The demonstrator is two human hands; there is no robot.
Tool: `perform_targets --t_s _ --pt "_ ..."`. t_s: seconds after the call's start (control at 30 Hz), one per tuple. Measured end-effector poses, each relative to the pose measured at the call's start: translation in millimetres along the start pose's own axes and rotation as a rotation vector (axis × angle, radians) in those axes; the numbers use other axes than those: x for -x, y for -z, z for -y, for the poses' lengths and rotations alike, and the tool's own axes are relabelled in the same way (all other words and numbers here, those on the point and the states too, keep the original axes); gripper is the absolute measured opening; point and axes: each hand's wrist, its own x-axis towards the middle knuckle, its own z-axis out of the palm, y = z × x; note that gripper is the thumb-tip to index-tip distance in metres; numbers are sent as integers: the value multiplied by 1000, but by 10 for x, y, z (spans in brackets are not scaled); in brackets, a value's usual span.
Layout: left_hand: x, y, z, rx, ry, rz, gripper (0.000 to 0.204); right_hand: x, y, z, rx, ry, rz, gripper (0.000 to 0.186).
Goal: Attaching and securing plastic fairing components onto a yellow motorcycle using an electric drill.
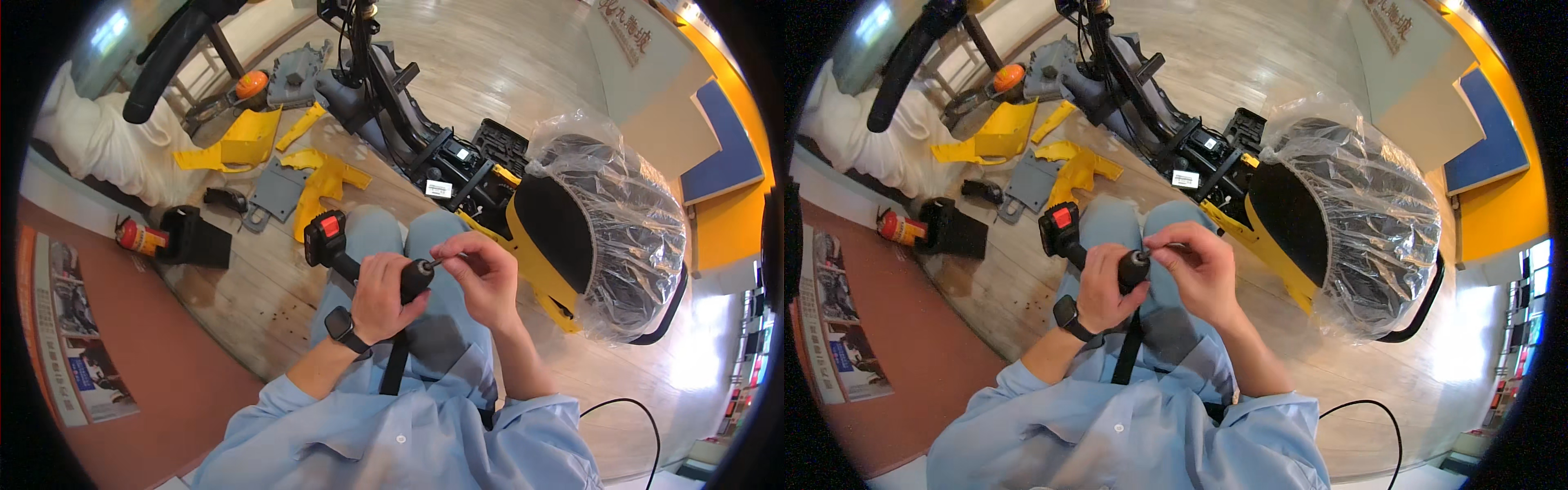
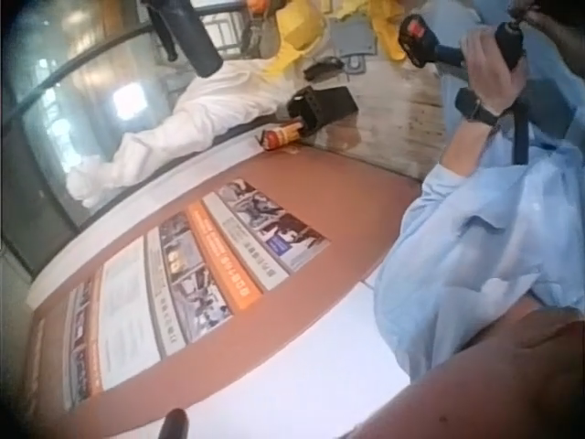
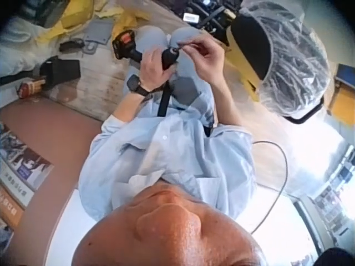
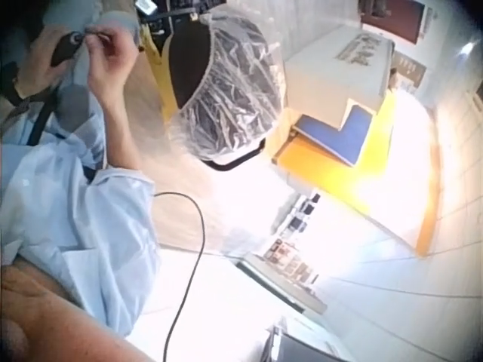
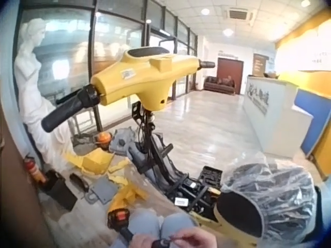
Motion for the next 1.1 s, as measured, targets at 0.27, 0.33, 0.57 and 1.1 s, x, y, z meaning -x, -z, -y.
perform_targets --t_s 0.27,0.33,0.57,1.1 --pt "-135 380 -190 179 -46 -33 46 -222 -182 705 508 251 423 29" --pt "-197 435 -238 204 -62 -84 44 -238 -186 746 398 287 373 38" --pt "-423 482 -307 801 7 -201 73 -202 -395 623 189 241 323 63" --pt "-603 599 -175 37 -187 -163 101 -159 -454 606 287 446 153 40"
